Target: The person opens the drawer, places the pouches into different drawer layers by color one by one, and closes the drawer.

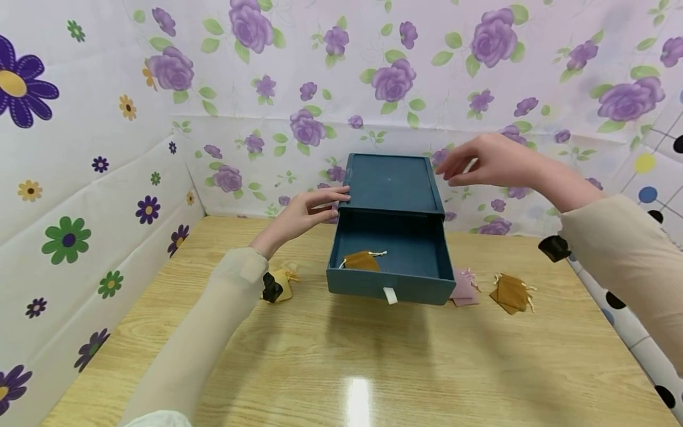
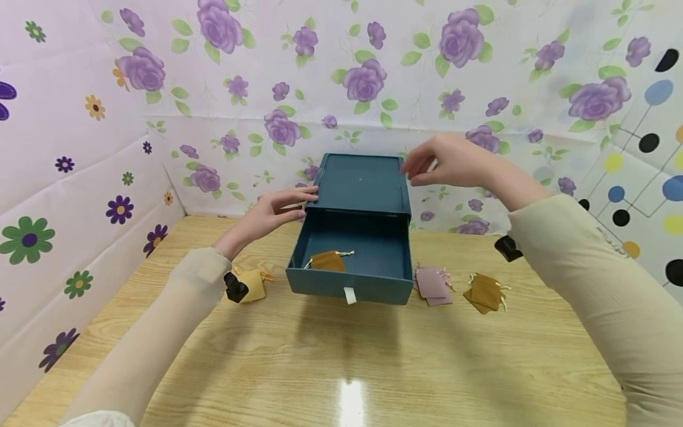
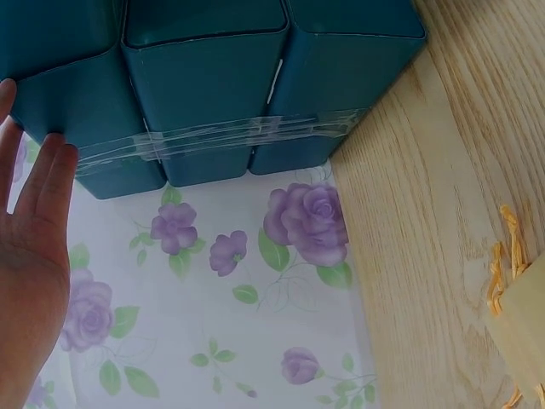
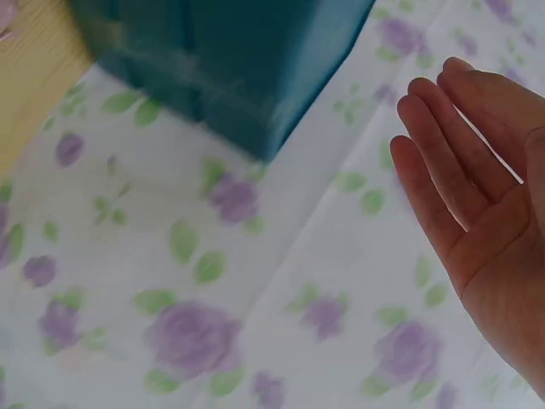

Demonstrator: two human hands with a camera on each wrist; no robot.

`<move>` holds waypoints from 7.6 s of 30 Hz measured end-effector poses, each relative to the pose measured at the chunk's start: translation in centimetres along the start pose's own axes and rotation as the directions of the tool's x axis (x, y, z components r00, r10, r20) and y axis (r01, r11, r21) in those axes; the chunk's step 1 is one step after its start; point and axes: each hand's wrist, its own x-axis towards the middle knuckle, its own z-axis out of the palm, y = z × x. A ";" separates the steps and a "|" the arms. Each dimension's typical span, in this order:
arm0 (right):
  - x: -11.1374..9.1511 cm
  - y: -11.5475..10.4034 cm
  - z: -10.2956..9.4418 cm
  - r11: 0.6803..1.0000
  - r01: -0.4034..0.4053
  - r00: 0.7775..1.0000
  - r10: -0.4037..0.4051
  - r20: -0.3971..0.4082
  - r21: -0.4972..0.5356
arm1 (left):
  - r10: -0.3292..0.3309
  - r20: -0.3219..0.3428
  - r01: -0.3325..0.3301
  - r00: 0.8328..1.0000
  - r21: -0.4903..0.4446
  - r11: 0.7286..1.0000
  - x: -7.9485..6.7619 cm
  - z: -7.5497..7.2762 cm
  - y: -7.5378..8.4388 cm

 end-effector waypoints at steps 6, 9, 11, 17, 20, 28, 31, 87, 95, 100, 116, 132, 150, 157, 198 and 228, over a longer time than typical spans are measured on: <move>-1.9 3.7 1.5 0.995 -0.103 0.995 0.103 -0.007 -0.011 | -0.002 0.005 0.002 1.000 -0.010 1.000 -0.3 -0.1 -0.3; -2.6 5.5 2.4 0.989 -0.145 0.989 0.145 -0.004 0.006 | -0.004 0.002 0.004 1.000 -0.005 1.000 -0.4 -0.1 -0.4; -3.0 6.6 3.0 0.986 -0.167 0.986 0.167 -0.007 0.015 | -0.003 0.002 0.003 1.000 -0.005 1.000 -0.4 -0.2 -0.4; -4.2 8.9 5.1 0.981 -0.194 0.981 0.195 -0.024 0.004 | 0.005 0.000 -0.005 1.000 0.002 1.000 -0.3 -0.2 -0.3; -4.7 10.0 5.9 0.979 -0.203 0.979 0.204 -0.015 0.013 | 0.015 0.000 -0.015 1.000 0.016 1.000 -0.3 -0.1 -0.3; -6.4 13.1 8.0 0.963 -0.264 0.965 0.262 0.026 0.054 | 0.020 -0.001 -0.020 1.000 0.050 0.999 -0.2 0.0 -0.1; -7.1 14.1 8.8 0.959 -0.279 0.960 0.277 0.041 0.055 | 0.022 -0.002 -0.022 1.000 0.052 0.998 -0.1 0.0 0.0; -11.9 19.4 19.2 0.935 -0.327 0.924 0.284 0.258 0.141 | 0.000 -0.019 0.001 1.000 0.037 0.999 0.1 0.2 0.1; -12.0 19.6 20.0 0.940 -0.308 0.929 0.264 0.258 0.148 | 0.002 -0.018 -0.002 1.000 0.034 0.999 0.1 0.2 0.0; -12.1 19.4 20.4 0.941 -0.311 0.930 0.274 0.243 0.131 | 0.016 -0.016 -0.015 1.000 0.026 1.000 -0.1 0.1 -0.1; -11.6 19.5 19.5 0.957 -0.282 0.935 0.260 0.240 0.066 | 0.008 -0.004 -0.008 1.000 0.018 1.000 0.0 0.0 0.0; -11.6 19.4 18.6 0.967 -0.249 0.947 0.232 0.221 0.050 | 0.022 -0.001 -0.022 1.000 0.019 1.000 0.0 0.0 -0.2; -11.0 19.5 15.6 0.978 -0.208 0.965 0.205 0.164 0.002 | 0.013 -0.008 -0.013 1.000 0.018 1.000 0.1 0.1 -0.1; -10.5 18.6 12.7 0.973 -0.230 0.967 0.229 0.110 -0.005 | 0.009 -0.006 -0.009 1.000 0.018 1.000 0.1 0.1 -0.1; -1.7 4.8 -1.1 0.984 -0.026 0.999 0.023 -0.023 -0.178 | 0.020 0.000 -0.020 1.000 0.011 1.000 -0.1 0.3 -0.2; 6.2 -6.8 1.1 0.972 0.210 0.956 -0.181 0.231 -0.107 | -0.034 -0.011 0.034 0.999 -0.035 0.999 -0.6 0.6 2.7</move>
